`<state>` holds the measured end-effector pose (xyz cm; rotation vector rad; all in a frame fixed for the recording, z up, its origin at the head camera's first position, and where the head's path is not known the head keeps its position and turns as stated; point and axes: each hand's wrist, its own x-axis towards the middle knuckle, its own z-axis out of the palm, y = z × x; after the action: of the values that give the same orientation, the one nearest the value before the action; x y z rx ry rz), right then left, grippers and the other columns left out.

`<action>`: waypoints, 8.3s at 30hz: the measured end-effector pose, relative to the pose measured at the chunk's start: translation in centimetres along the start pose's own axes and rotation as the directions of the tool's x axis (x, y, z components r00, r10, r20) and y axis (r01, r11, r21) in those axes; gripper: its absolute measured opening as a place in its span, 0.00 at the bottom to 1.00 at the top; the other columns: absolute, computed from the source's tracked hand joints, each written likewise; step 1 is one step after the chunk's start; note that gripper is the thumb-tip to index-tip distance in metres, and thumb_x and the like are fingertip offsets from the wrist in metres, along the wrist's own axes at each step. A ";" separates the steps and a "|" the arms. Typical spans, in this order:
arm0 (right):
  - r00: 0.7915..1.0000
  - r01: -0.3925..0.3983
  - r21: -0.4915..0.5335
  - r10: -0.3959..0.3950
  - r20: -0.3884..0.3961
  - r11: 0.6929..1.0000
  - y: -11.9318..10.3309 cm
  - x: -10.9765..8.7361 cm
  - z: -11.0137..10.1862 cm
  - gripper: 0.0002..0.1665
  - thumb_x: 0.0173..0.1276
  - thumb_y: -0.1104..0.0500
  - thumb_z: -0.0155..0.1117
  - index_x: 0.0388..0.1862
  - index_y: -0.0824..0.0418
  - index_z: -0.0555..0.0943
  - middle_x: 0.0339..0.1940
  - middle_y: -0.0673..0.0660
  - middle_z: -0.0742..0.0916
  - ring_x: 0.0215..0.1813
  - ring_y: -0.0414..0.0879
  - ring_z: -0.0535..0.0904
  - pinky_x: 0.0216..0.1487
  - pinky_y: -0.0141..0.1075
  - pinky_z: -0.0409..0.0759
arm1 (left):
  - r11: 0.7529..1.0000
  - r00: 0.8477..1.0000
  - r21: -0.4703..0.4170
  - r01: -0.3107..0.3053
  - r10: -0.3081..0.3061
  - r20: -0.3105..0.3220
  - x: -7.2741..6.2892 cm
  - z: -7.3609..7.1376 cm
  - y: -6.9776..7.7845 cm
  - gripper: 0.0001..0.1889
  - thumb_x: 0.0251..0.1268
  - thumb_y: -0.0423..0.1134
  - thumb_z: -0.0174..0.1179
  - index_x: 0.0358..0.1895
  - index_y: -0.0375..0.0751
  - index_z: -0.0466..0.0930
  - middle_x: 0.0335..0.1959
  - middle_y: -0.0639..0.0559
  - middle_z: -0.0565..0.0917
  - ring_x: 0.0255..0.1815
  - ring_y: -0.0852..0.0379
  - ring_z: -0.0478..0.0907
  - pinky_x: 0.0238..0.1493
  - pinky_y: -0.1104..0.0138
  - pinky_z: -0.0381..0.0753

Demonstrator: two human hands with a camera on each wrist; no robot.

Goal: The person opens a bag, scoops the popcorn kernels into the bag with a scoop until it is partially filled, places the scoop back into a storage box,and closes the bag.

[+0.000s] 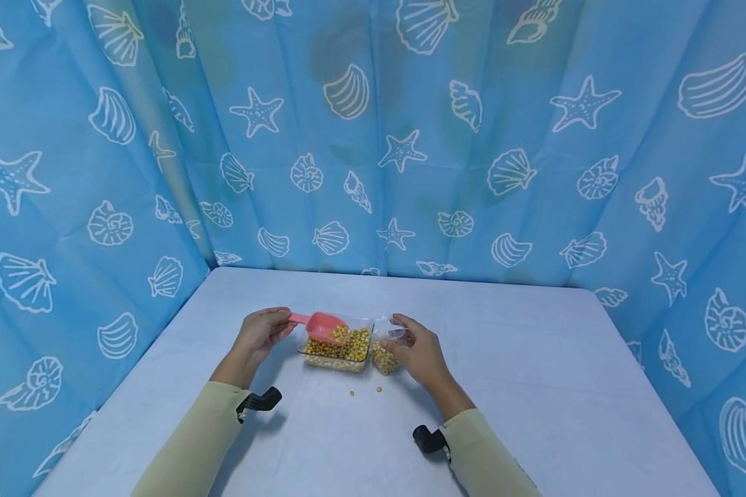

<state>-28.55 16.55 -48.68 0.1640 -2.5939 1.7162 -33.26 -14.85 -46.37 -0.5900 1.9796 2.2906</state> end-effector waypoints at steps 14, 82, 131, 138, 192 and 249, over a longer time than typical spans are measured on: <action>1.000 -0.022 -0.009 0.022 0.005 1.000 -0.2 0.1 0.2 0.38 0.62 0.49 0.72 0.71 0.47 0.69 0.64 0.49 0.78 0.62 0.51 0.76 0.62 0.47 0.75 | 0.999 1.000 -0.039 -0.008 0.008 0.010 -0.6 0.7 0.8 0.17 0.69 0.37 0.60 0.58 0.36 0.75 0.46 0.42 0.83 0.42 0.54 0.84 0.45 0.67 0.83; 1.000 0.001 -0.029 -0.001 0.008 1.000 -0.1 0.2 0.4 0.37 0.62 0.44 0.71 0.69 0.46 0.71 0.64 0.54 0.79 0.60 0.50 0.77 0.59 0.48 0.77 | 0.976 0.966 -0.037 -0.213 0.216 0.140 -2.5 5.6 3.0 0.11 0.66 0.33 0.63 0.49 0.33 0.79 0.41 0.38 0.84 0.38 0.51 0.85 0.43 0.63 0.85; 1.000 0.014 -0.024 -0.014 0.008 1.000 -0.1 0.3 0.4 0.38 0.63 0.46 0.71 0.70 0.51 0.71 0.63 0.56 0.79 0.58 0.50 0.78 0.60 0.48 0.77 | 0.972 0.963 0.045 -0.229 0.219 0.160 -3.3 6.3 4.3 0.14 0.65 0.35 0.64 0.51 0.32 0.79 0.41 0.39 0.84 0.39 0.51 0.86 0.42 0.64 0.85; 1.000 0.009 -0.034 -0.009 -0.004 0.999 -0.2 0.2 0.5 0.36 0.63 0.49 0.71 0.69 0.51 0.71 0.63 0.53 0.79 0.57 0.50 0.78 0.59 0.47 0.78 | 0.968 0.958 0.048 -0.248 0.237 0.163 -3.5 6.4 4.4 0.12 0.64 0.33 0.64 0.48 0.33 0.80 0.40 0.39 0.84 0.38 0.50 0.85 0.42 0.64 0.85; 0.999 0.031 -0.001 -0.031 -0.021 1.000 0.0 0.0 0.3 0.36 0.63 0.48 0.71 0.69 0.49 0.72 0.63 0.52 0.79 0.58 0.49 0.78 0.60 0.46 0.76 | 0.932 0.957 0.215 -0.290 0.287 0.049 -1.9 1.4 3.7 0.12 0.66 0.36 0.63 0.50 0.39 0.80 0.42 0.41 0.82 0.40 0.51 0.85 0.42 0.66 0.85; 0.999 0.046 -0.016 -0.046 -0.023 0.999 0.3 0.1 0.4 0.35 0.64 0.49 0.70 0.69 0.50 0.71 0.64 0.51 0.78 0.58 0.48 0.78 0.64 0.48 0.72 | 0.948 0.992 0.297 -0.118 0.103 0.068 -0.6 2.9 0.1 0.12 0.67 0.33 0.61 0.51 0.34 0.79 0.40 0.39 0.82 0.36 0.53 0.83 0.43 0.63 0.85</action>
<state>-28.63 16.26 -49.12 0.2004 -2.5657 1.6728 -33.40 -11.94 -45.80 -0.3981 2.3264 1.9751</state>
